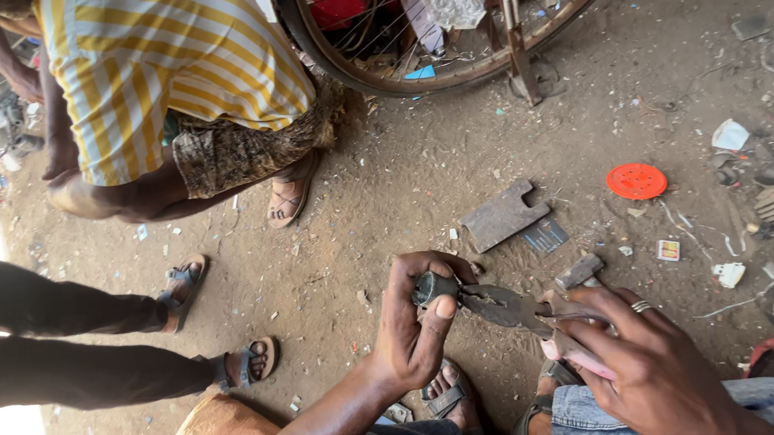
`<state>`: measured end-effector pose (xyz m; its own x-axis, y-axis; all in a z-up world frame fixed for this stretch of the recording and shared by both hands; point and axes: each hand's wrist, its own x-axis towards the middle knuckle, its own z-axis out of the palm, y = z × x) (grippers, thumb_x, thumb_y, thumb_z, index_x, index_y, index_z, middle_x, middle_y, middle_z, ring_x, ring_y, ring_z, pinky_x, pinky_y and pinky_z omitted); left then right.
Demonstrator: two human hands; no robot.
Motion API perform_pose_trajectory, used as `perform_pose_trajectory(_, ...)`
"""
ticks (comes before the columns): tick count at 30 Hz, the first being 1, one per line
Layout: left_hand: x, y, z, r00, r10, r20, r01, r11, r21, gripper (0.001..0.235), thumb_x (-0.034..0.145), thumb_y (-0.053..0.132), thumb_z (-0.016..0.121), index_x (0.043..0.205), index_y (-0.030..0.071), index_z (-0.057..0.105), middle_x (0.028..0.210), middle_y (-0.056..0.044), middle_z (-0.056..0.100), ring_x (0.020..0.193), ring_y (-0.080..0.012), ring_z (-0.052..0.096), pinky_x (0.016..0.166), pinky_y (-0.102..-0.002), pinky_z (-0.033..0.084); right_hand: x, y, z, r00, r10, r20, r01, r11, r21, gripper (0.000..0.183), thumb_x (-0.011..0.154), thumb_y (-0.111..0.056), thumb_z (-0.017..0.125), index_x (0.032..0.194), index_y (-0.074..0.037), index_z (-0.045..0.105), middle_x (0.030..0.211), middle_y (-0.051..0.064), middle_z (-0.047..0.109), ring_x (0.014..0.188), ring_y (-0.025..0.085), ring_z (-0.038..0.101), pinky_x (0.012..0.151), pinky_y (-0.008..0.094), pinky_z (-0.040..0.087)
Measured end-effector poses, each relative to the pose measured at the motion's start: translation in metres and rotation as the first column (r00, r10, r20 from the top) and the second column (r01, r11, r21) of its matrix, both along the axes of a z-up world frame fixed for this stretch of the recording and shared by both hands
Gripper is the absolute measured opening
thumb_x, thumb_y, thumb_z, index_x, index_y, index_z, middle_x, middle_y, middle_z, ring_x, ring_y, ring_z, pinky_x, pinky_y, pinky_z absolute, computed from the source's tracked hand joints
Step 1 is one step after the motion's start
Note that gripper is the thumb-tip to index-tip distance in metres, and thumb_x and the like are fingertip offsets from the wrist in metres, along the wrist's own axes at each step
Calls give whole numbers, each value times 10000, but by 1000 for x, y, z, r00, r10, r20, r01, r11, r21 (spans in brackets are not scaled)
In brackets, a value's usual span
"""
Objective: The person sits on the ground and uses a yellow-handled tool to scrape a small metal component. They then use a hammer to strike the part on a metal block and use pliers to adjust it. The person repeatedly inspects the part and continues to work on it with the hammer and pliers.
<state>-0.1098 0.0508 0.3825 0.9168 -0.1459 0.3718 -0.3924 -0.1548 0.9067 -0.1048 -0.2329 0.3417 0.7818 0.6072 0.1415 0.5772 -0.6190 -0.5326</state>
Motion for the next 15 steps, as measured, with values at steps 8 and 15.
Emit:
perform_pose_trajectory(8, 6, -8, -24, 958, 284, -45, -287, 948, -138, 339, 1103, 257, 496, 837, 56, 560, 683, -8, 560, 573, -83, 485, 514, -259, 405, -15, 14, -8, 958, -57, -281, 94, 988, 121, 595, 752, -194, 792, 1272, -32, 551, 1059, 153, 696, 917, 308, 758, 758, 435, 589)
perform_pose_trajectory(15, 9, 2, -17, 979, 196, 59, -192, 979, -69, 288, 1080, 144, 494, 832, 20, 571, 694, -33, 604, 589, -104, 562, 538, -285, 460, -13, 27, 2, 713, 39, -700, 58, 992, 115, 337, 808, -100, 712, 1136, -114, 640, 790, 99, 660, 628, 217, 673, 603, 373, 544)
